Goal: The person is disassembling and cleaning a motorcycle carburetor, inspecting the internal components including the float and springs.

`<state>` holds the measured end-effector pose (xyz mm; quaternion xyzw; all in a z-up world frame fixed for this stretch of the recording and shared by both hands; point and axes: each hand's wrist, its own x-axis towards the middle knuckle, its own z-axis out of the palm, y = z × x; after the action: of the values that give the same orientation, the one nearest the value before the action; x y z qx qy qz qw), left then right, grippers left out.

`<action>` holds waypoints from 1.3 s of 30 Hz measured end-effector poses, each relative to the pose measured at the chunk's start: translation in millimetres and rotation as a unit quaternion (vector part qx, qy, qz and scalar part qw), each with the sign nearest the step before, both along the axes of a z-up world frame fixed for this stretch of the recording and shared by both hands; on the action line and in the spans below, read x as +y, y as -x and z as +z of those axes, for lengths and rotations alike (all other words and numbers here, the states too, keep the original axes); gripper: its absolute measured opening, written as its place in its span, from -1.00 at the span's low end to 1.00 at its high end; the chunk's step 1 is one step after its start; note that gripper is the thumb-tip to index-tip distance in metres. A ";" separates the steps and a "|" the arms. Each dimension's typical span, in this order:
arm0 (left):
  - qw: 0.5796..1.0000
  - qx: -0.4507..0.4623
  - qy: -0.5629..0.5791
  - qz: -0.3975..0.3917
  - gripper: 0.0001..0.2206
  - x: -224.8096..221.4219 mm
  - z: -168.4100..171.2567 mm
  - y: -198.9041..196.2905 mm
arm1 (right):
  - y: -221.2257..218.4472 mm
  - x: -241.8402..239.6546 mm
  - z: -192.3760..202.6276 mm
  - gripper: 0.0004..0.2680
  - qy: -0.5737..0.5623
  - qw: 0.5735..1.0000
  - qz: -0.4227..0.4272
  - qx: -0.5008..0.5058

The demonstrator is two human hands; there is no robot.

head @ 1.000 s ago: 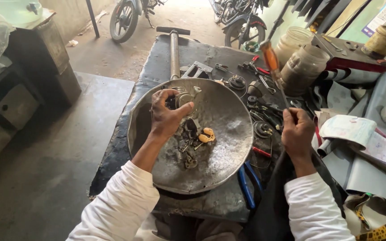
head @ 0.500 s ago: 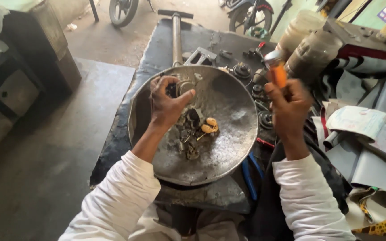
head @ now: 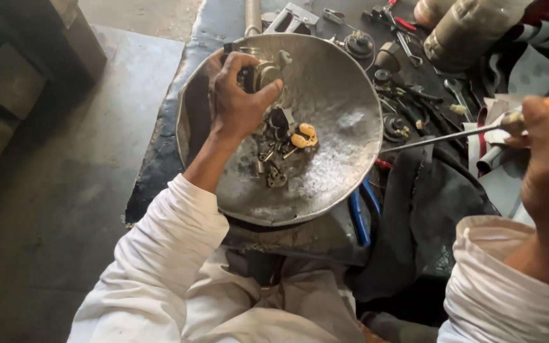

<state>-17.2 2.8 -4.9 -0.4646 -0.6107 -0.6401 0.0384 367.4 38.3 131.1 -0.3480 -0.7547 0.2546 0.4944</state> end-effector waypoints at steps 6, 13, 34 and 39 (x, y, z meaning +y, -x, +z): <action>1.000 0.010 0.019 0.005 -0.61 2.8 -3.2 3.9 | -30.1 -68.7 -36.7 -0.75 -0.152 0.982 -0.099 -0.049; 0.998 0.049 0.002 0.040 -0.59 4.5 0.4 6.9 | -134.3 3.2 -132.8 -0.69 -0.077 0.992 -0.017 0.102; 0.999 0.015 0.025 0.030 -0.62 -3.1 6.7 -0.3 | 30.4 -99.4 -105.4 -0.81 -0.061 0.937 0.099 0.330; 0.999 0.009 0.034 0.003 -0.64 -2.7 7.0 -0.9 | 33.5 -104.6 -99.0 -0.81 -0.054 0.934 0.098 0.340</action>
<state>-16.3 0.1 2.1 -0.4694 -0.6329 -0.6150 0.0301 333.9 -66.3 32.1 -0.1373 -0.5847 0.3636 0.7121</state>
